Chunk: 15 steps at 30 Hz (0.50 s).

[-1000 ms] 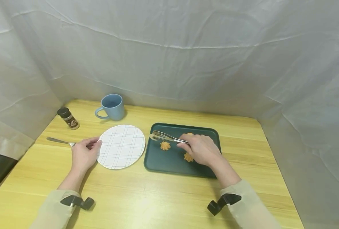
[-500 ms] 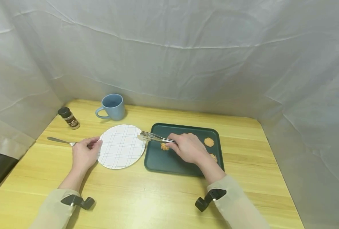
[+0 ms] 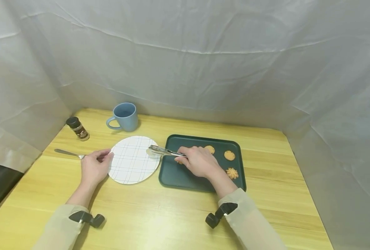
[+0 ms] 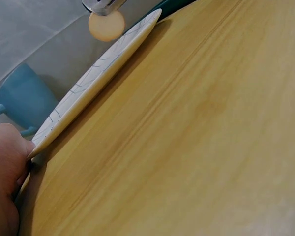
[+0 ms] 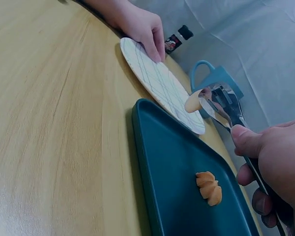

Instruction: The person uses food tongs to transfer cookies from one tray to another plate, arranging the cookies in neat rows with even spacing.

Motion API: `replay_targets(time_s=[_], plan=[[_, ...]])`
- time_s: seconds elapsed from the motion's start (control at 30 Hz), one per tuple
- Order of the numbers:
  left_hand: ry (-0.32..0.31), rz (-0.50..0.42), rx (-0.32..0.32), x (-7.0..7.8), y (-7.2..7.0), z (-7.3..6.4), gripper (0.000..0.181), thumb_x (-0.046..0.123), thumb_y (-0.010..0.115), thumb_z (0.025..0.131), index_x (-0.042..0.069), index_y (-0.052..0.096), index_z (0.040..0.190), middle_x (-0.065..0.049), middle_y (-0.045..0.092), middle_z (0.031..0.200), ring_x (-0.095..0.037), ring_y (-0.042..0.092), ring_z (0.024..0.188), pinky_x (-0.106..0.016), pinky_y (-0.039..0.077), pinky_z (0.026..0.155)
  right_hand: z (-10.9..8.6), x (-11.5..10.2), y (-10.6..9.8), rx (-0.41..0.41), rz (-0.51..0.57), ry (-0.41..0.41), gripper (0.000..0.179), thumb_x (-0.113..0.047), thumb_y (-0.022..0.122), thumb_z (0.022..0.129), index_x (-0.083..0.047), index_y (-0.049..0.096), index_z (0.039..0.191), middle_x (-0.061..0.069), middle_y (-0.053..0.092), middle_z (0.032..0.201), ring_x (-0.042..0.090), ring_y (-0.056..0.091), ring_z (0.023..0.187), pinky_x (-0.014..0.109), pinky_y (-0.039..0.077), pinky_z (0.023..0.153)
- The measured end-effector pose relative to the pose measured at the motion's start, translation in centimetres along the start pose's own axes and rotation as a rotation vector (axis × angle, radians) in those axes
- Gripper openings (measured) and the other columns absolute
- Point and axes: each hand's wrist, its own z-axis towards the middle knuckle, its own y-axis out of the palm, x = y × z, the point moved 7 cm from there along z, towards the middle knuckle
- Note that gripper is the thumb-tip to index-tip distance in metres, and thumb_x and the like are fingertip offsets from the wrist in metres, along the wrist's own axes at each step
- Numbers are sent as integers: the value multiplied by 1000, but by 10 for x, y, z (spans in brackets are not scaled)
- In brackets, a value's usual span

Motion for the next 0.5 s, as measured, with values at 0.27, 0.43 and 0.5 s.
replay_targets(time_s=[0.27,0.43,0.5], plan=[[-9,-5,12,1,-2,0,28,21,73,100,1,79,119,-14,78,99,-26,74,89,-20,51,71,5,2,5,-14,18,13,22,-42,64,106,-24,72,115,-10,69,79,5,53,57,33,44,54],[-26,3,3,-1,-1,0,28,21,72,101,2,79,121,-14,78,101,-25,73,91,-19,52,73,7,2,7,-13,23,15,23,-41,65,106,-23,73,117,-10,67,77,5,54,57,33,44,53],[-30,2,3,-1,-1,-1,28,21,72,101,2,79,121,-14,78,102,-25,74,91,-19,52,73,8,2,8,-15,25,17,24,-41,65,106,-23,73,119,-10,67,76,5,54,57,33,44,53]])
